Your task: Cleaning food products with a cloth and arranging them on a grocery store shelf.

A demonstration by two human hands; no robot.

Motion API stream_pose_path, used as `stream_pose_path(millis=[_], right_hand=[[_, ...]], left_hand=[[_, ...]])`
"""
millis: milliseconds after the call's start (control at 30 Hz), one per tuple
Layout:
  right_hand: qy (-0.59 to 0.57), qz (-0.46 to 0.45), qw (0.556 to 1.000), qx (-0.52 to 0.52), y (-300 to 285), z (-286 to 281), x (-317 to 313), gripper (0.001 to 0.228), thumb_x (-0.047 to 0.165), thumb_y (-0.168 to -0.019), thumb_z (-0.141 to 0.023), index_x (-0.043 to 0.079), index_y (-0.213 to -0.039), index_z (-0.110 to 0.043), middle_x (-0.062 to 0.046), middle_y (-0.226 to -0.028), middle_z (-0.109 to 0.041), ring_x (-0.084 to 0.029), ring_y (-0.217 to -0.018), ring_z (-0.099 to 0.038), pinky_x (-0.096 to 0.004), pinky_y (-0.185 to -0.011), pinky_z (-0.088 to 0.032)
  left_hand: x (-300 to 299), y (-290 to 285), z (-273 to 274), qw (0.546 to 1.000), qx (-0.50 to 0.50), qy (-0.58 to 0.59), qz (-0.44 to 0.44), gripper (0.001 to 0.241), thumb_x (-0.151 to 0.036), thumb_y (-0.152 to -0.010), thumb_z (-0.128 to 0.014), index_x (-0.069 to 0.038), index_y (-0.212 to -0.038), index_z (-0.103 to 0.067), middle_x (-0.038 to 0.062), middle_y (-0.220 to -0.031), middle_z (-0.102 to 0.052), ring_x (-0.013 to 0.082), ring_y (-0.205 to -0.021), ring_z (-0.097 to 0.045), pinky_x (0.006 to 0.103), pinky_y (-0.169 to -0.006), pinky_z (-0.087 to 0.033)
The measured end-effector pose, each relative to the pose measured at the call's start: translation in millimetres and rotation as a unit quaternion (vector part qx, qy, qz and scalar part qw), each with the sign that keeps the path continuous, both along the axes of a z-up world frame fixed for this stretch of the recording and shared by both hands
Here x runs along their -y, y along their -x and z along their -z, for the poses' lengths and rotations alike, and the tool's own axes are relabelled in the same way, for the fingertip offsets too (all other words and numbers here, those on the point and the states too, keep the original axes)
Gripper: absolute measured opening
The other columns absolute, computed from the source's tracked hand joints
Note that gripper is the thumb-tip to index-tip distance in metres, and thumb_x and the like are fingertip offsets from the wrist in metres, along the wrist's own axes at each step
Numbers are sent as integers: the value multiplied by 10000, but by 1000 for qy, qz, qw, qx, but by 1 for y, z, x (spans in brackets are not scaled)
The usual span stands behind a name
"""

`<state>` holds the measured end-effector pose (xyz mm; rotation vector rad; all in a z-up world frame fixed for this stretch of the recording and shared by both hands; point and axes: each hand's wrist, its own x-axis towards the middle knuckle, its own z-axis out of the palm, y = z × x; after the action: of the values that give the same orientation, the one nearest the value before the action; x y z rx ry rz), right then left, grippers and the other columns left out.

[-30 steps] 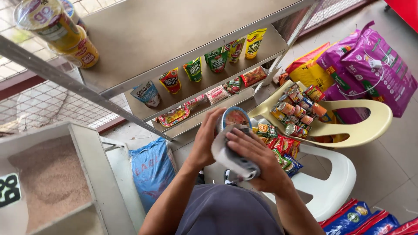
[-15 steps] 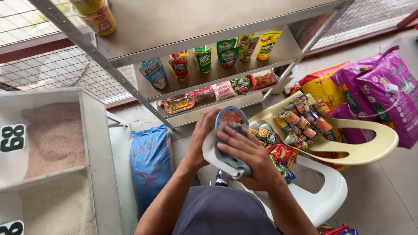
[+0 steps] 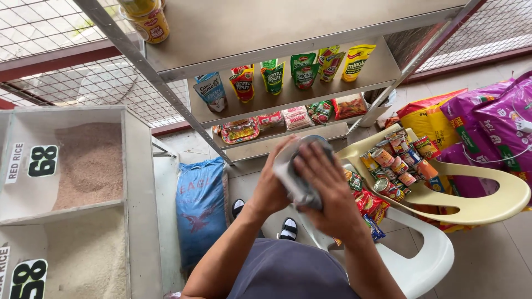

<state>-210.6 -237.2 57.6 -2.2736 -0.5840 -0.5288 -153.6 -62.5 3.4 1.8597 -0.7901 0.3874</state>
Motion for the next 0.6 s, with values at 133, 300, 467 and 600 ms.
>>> stream_pose_path(millis=[133, 300, 467, 600], right_hand=[[1, -78, 997, 3, 16, 21, 17, 517, 224, -832, -703, 100, -1333, -672, -125, -1476, -598, -322, -1456, -489, -524, -1255, -234], [-34, 31, 999, -16, 8, 32, 41, 437, 203, -890, -675, 100, -1315, -687, -99, -1440, -650, -321, -1454, -537, -479, -1247, -334], [-42, 148, 988, -31, -11, 13, 34, 416, 223, -998, -639, 48, -1375, -648, -129, -1484, -625, -340, -1467, -523, -469, -1220, -371], [-18, 112, 993, 10, -12, -1, 19, 530, 283, -959, -669, 27, -1418, -605, -168, -1522, -558, -372, -1472, -473, -501, -1223, -321]], left_hand=[[-1, -5, 0, 994, -98, 49, 11, 907, -151, -766, -883, -43, -1537, -418, 176, -1555, -496, 339, -1485, -517, 426, -1220, -457], [12, -5, -12, 994, -101, 30, -12, 944, -196, -713, -942, -45, -1494, -434, 177, -1512, -500, 341, -1425, -540, 422, -1167, -484], [32, -2, -9, 999, -47, -5, 18, 967, -171, -673, -946, -40, -1485, -436, 192, -1501, -495, 380, -1435, -493, 443, -1187, -446], [38, -10, 2, 999, -23, -11, 39, 961, -135, -654, -921, -31, -1477, -435, 205, -1501, -485, 397, -1452, -446, 460, -1209, -408]])
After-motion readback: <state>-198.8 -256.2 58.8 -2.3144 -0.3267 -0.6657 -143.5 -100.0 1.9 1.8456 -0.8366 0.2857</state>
